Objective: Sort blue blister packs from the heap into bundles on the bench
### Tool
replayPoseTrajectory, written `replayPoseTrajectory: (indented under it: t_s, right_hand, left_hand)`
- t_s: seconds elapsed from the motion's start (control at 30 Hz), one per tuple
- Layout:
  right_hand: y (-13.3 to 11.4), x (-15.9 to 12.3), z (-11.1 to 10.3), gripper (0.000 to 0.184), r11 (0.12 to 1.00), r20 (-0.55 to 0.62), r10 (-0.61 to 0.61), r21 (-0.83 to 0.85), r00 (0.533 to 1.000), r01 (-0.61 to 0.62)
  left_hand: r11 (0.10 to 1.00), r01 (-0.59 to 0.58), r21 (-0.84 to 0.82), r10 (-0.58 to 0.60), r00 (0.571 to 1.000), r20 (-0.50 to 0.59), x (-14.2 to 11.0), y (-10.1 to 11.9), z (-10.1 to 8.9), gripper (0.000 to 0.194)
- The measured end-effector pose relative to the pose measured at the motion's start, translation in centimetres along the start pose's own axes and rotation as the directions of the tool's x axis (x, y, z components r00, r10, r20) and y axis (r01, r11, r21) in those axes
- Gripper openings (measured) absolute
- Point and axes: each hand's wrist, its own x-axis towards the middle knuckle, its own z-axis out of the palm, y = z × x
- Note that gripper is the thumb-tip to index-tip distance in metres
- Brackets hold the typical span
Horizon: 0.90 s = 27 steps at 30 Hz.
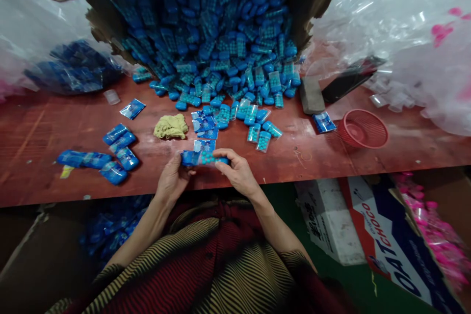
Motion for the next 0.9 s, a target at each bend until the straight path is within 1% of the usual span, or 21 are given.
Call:
replayPoseTrajectory:
  t_s: [0.1, 0.17, 0.3, 0.4, 0.53, 0.67, 0.77, 0.9]
  right_hand:
    - [-0.13, -0.06, -0.1, 0.023, 0.995, -0.045, 0.042, 0.088, 0.998, -0.038]
    - [-0.23, -0.07, -0.03, 0.022, 0.992, -0.037, 0.052, 0.12, 0.998, -0.047]
    - [-0.32, -0.03, 0.18, 0.021, 0.993, -0.014, 0.06, 0.102, 0.998, -0.058]
    - [-0.22, -0.02, 0.27, 0.022, 0.997, -0.008, 0.043, 0.061, 0.999, -0.043]
    - [-0.13, -0.08, 0.42, 0.019, 1.0, -0.019, -0.017, -0.021, 1.0, 0.017]
    - [-0.34, -0.22, 0.65, 0.016, 0.988, -0.026, -0.121, -0.099, 0.992, 0.118]
    - [-0.61, -0.35, 0.75, 0.015, 0.97, 0.001, -0.194, -0.148, 0.981, 0.192]
    - [-0.77, -0.39, 0.63, 0.016, 0.957, 0.043, -0.211, -0.193, 0.977, 0.215]
  left_hand:
    - [0.997, 0.064, -0.033, -0.064, 0.998, -0.005, 0.13, -0.02, -0.09, 0.026]
    - [0.996, 0.075, -0.041, -0.075, 0.997, 0.005, 0.06, -0.08, -0.04, 0.026]
    - [0.998, 0.055, -0.023, -0.055, 0.998, 0.014, -0.23, -0.22, 0.13, 0.028]
    - [0.999, 0.039, -0.002, -0.039, 0.999, 0.01, -0.34, -0.37, 0.16, 0.029]
    - [1.0, 0.008, -0.007, -0.007, 1.0, 0.015, -0.27, -0.53, 0.13, 0.03]
    - [1.0, 0.005, -0.01, -0.005, 1.0, 0.007, -0.26, -0.43, 0.29, 0.03]
    - [0.999, 0.032, -0.008, -0.032, 0.999, -0.028, -0.4, -0.24, 0.55, 0.028]
    - [0.996, 0.084, -0.008, -0.084, 0.994, -0.075, -0.54, -0.14, 0.7, 0.025]
